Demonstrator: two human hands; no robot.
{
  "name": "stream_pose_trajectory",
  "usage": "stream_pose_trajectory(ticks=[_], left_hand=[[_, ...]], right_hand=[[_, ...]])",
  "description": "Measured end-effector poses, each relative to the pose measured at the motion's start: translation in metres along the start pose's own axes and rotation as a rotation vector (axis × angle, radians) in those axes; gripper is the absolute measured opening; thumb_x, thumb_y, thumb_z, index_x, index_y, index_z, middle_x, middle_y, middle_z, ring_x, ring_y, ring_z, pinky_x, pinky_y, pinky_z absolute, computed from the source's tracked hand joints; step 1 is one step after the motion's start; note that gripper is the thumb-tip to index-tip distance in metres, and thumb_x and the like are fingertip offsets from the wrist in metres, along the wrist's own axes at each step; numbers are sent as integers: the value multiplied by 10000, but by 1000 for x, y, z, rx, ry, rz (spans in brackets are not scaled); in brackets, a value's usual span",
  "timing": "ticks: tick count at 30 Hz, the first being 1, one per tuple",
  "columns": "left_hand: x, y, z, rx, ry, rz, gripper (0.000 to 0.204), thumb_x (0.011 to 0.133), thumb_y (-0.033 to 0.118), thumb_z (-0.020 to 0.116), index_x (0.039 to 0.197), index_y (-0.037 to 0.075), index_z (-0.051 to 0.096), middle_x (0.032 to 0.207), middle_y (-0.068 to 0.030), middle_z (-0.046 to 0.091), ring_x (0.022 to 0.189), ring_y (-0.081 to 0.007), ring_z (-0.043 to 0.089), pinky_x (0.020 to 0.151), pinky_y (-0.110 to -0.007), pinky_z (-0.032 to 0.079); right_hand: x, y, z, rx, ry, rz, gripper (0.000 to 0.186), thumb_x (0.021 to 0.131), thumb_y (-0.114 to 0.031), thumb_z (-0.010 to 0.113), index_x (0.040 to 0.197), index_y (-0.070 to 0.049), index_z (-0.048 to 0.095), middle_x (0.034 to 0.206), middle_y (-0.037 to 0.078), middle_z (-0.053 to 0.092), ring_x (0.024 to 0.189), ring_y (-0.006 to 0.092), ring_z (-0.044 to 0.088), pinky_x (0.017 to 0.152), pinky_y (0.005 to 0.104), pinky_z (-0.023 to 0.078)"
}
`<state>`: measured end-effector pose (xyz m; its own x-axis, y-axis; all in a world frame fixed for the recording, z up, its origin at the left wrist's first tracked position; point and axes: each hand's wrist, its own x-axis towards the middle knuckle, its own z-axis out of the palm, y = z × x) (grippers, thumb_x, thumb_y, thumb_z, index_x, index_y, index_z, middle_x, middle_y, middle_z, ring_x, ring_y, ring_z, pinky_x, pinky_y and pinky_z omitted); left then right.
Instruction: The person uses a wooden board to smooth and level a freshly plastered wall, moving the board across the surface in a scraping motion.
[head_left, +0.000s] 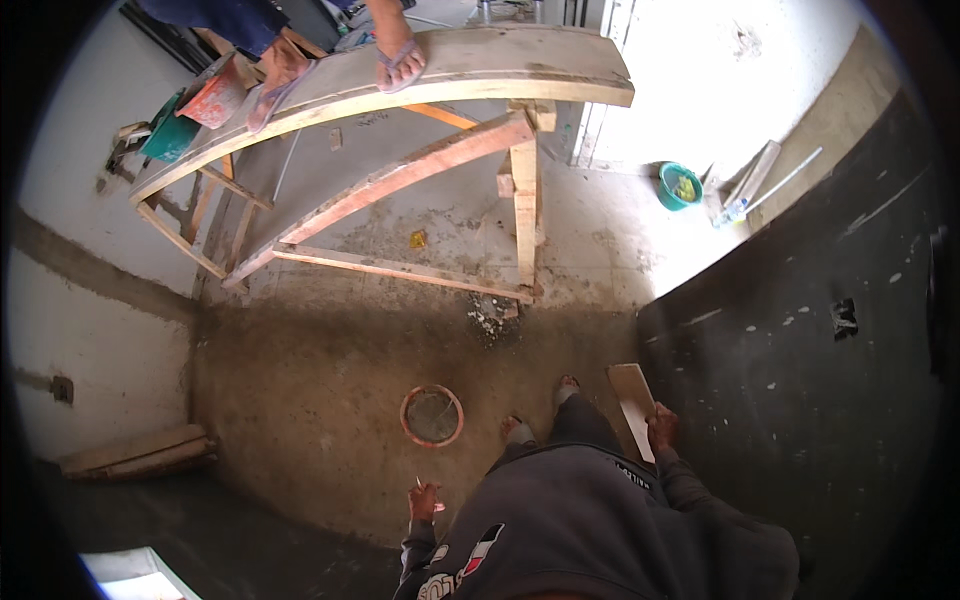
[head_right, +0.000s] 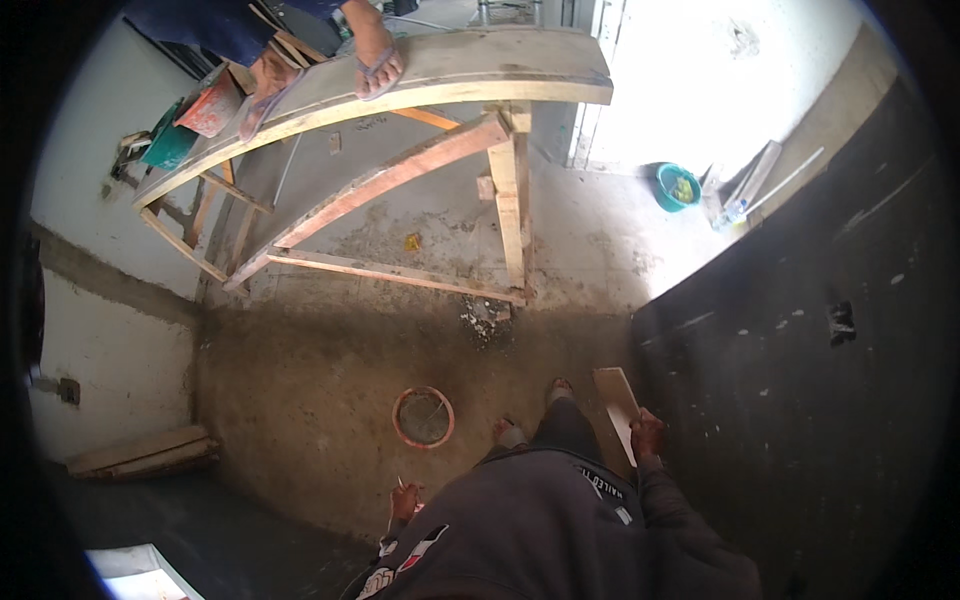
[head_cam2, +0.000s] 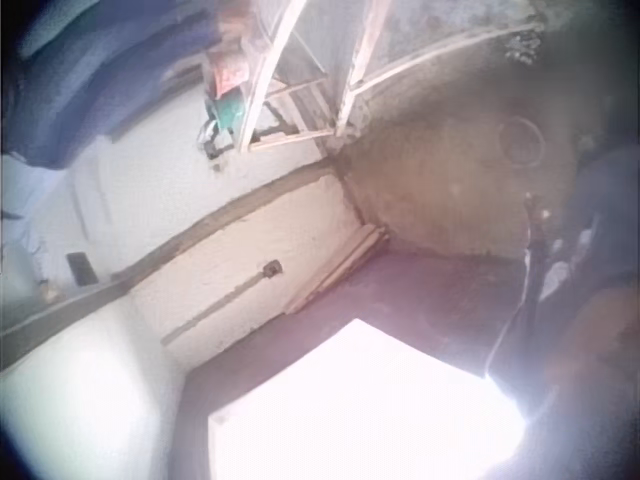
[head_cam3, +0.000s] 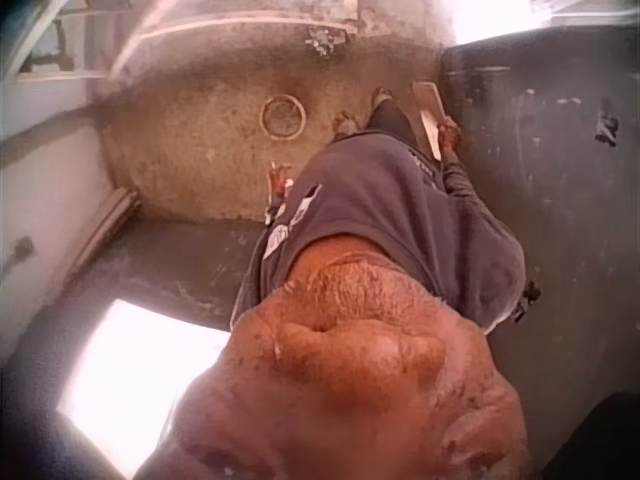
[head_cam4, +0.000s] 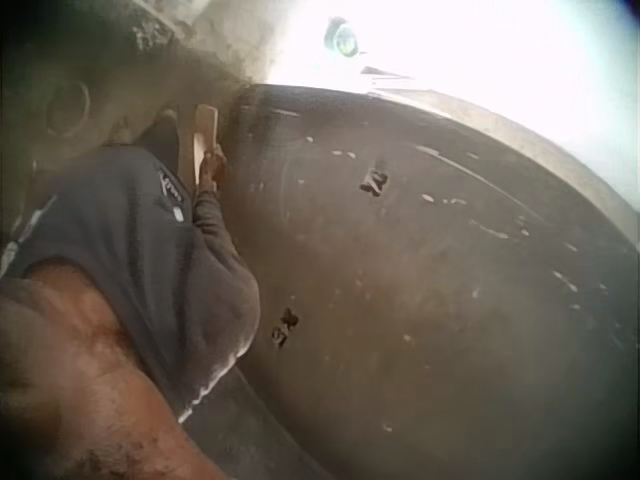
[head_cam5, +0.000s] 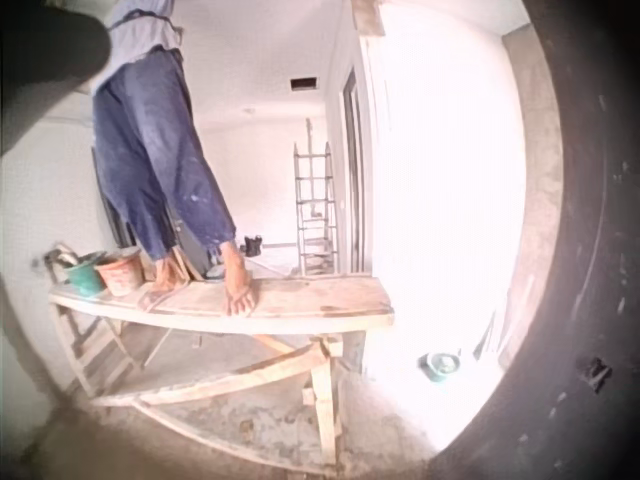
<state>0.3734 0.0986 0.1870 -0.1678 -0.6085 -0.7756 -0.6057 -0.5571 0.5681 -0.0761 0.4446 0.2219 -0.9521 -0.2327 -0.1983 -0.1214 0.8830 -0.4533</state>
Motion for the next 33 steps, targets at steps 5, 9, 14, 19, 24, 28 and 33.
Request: stream_pose_trajectory(ticks=[5, 9, 14, 19, 24, 28, 33], left_hand=[[-8, 5, 7, -19, 15, -51, 254, 857, 183, 535, 921, -18, 676, 607, -78, 570, 477, -183, 597, 457, -317, 545], [-5, 1, 7, -33, 18, -26, 249, 879, 188, 517, 947, -15, 644, 629, -92, 589, 493, -192, 609, 452, -318, 539], [21, -11, 4, -67, -14, -59, 266, 898, 233, 527, 947, -6, 631, 654, -101, 607, 513, -200, 621, 455, -324, 537], [25, 20, 23, 1, 17, 5, 290, 913, 277, 535, 914, 0, 618, 664, -109, 618, 526, -203, 627, 457, -328, 538], [34, 61, 53, 17, 33, 52, 274, 930, 263, 531, 894, -1, 599, 653, -101, 607, 531, -182, 618, 448, -319, 526], [2, 156, 127, 54, -14, 195, 269, 953, 268, 541, 903, 11, 604, 656, -71, 599, 503, -136, 580, 430, -278, 479], [-7, 228, 195, 116, -101, 354, 248, 962, 270, 571, 942, 27, 617, 700, -24, 598, 546, -68, 534, 445, -219, 403]], right_hand=[[-6, 8, -1, 15, 33, 41, 171, 732, -133, 563, 862, -38, 619, 818, 231, 632, 813, 437, 610, 697, 504, 471], [-13, -1, -12, 22, 21, 66, 178, 738, -137, 554, 874, -36, 608, 842, 231, 635, 820, 439, 607, 703, 501, 464], [-12, 4, -13, 52, 92, 101, 212, 723, -155, 545, 875, -22, 609, 822, 233, 625, 800, 433, 602, 705, 483, 461], [12, 16, -17, 72, 108, 177, 242, 737, -162, 531, 931, -57, 630, 868, 211, 649, 841, 422, 616, 726, 482, 474], [70, 5, -19, 167, 118, 142, 266, 742, -172, 523, 957, -77, 647, 879, 203, 652, 845, 417, 618, 735, 468, 480], [118, 6, -22, 262, 129, 118, 289, 747, -185, 519, 980, -78, 650, 875, 195, 649, 827, 389, 621, 719, 439, 478], [183, -14, -23, 326, 106, 3, 307, 744, -182, 516, 994, -57, 642, 843, 191, 639, 759, 355, 618, 684, 396, 473]])
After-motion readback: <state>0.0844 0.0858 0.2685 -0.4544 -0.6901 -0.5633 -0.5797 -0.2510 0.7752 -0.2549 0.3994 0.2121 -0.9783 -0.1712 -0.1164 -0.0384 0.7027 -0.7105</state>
